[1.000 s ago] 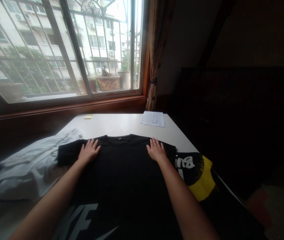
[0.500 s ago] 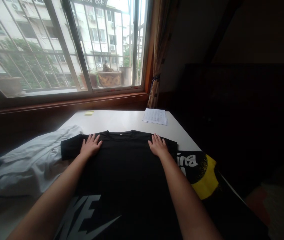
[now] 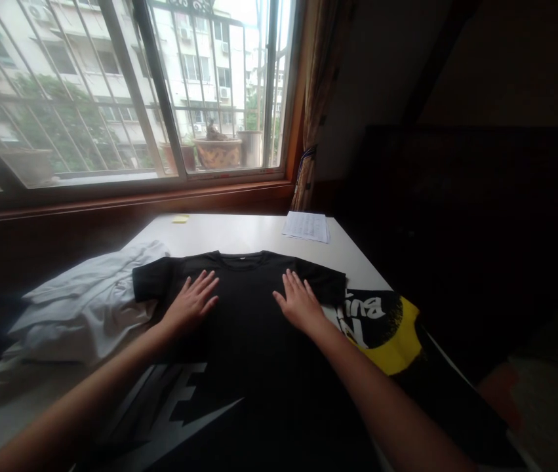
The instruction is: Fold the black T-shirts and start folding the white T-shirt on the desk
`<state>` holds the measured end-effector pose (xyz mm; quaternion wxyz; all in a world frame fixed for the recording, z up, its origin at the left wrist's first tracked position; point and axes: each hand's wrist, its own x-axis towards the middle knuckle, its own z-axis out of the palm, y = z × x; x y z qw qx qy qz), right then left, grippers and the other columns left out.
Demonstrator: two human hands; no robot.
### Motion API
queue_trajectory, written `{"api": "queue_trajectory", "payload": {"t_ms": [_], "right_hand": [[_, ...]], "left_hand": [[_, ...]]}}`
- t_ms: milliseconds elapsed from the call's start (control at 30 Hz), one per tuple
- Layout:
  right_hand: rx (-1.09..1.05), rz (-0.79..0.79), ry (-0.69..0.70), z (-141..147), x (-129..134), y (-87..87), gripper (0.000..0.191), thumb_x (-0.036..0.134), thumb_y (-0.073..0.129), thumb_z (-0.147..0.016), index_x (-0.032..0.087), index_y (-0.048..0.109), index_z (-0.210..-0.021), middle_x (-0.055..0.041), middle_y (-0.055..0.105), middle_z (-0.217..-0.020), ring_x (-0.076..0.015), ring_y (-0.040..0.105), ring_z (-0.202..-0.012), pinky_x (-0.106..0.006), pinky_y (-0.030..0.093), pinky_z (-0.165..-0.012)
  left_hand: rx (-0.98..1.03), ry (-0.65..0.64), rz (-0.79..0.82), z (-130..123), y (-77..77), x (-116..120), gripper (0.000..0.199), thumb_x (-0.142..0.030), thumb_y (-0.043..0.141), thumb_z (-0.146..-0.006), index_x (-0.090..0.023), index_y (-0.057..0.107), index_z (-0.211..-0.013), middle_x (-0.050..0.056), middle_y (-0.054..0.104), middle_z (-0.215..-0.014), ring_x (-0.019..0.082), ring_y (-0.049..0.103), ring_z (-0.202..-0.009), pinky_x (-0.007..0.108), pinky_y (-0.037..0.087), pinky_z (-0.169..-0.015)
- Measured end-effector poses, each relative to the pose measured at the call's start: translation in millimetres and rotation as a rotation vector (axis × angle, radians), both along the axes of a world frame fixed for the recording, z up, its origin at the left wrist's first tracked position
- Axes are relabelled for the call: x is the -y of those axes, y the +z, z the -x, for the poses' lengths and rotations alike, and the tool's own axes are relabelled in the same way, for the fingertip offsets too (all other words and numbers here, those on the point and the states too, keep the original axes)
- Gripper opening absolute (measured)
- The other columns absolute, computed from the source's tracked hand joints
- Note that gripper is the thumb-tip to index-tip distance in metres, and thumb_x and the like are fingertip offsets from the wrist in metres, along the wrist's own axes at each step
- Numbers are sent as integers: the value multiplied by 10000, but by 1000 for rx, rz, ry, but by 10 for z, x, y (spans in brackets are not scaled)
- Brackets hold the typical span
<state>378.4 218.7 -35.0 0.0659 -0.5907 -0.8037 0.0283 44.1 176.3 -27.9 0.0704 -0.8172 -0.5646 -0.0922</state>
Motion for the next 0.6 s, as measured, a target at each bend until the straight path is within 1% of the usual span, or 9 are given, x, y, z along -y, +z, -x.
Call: {"api": "queue_trajectory", "payload": {"t_ms": [67, 133, 167, 233, 300, 367, 433, 533, 600], "right_hand": [[-7, 38, 50, -40, 386, -61, 775, 651, 191, -1005, 167, 226, -1609, -65, 128, -1679, -228, 117, -1549, -448, 132, -1255], [-10, 67, 75, -131, 730, -133, 778, 670, 202, -1000, 184, 232, -1608, -61, 146, -1675, -238, 144, -1544, -463, 173, -1249], [-8, 55, 94, -184, 868, -165, 776, 666, 207, -1003, 179, 229, -1608, -66, 151, -1674, -243, 149, -1543, -470, 174, -1249], [5, 20, 115, -282, 1058, -211, 766, 650, 214, -1011, 169, 221, -1608, -71, 158, -1672, -244, 156, -1541, -476, 170, -1252], [20, -5, 120, -346, 1132, -235, 760, 641, 219, -1015, 166, 213, -1609, -72, 161, -1671, -242, 158, -1540, -474, 166, -1254], [33, -12, 122, -375, 1121, -246, 760, 643, 222, -1013, 173, 209, -1610, -67, 161, -1670, -242, 153, -1541, -471, 168, -1255], [47, -7, 126, -384, 1060, -252, 761, 646, 220, -1011, 179, 206, -1611, -60, 153, -1672, -240, 143, -1542, -469, 169, -1255], [67, 3, 131, -396, 930, -249, 746, 626, 227, -1018, 168, 218, -1608, -70, 161, -1674, -241, 144, -1543, -465, 168, -1254], [71, -10, 132, -402, 837, -219, 710, 598, 268, -1026, 170, 272, -1593, -93, 212, -1667, -258, 185, -1535, -470, 175, -1251]], "left_hand": [[-18, -79, 42, 31, -111, 431, 592, -525, 297, -1054, -244, 326, -1574, 34, 232, -1658, 266, 182, -1540, 527, 156, -1242], [-24, -110, 71, 140, -227, 843, 610, -559, 301, -1048, -268, 296, -1584, 29, 247, -1652, 272, 216, -1530, 526, 175, -1238], [-25, -117, 76, 214, -273, 1024, 623, -568, 310, -1045, -273, 267, -1592, 30, 242, -1653, 274, 228, -1527, 523, 183, -1237], [-30, -116, 71, 369, -326, 1316, 651, -569, 333, -1041, -282, 190, -1608, 33, 213, -1661, 272, 233, -1525, 510, 181, -1240], [-34, -115, 60, 489, -329, 1504, 673, -562, 352, -1041, -287, 133, -1614, 33, 194, -1665, 264, 233, -1526, 486, 171, -1246], [-36, -112, 59, 545, -306, 1594, 671, -557, 349, -1043, -288, 121, -1615, 29, 193, -1665, 256, 234, -1526, 471, 164, -1250], [-33, -97, 68, 535, -283, 1600, 657, -562, 331, -1046, -287, 144, -1612, 25, 191, -1665, 254, 228, -1528, 470, 160, -1249], [-21, -67, 94, 455, -278, 1488, 646, -582, 294, -1044, -278, 198, -1605, 24, 184, -1666, 254, 203, -1535, 478, 158, -1245], [-8, -58, 114, 403, -287, 1361, 646, -595, 274, -1042, -275, 226, -1601, 22, 187, -1666, 250, 180, -1540, 479, 152, -1244]]}}
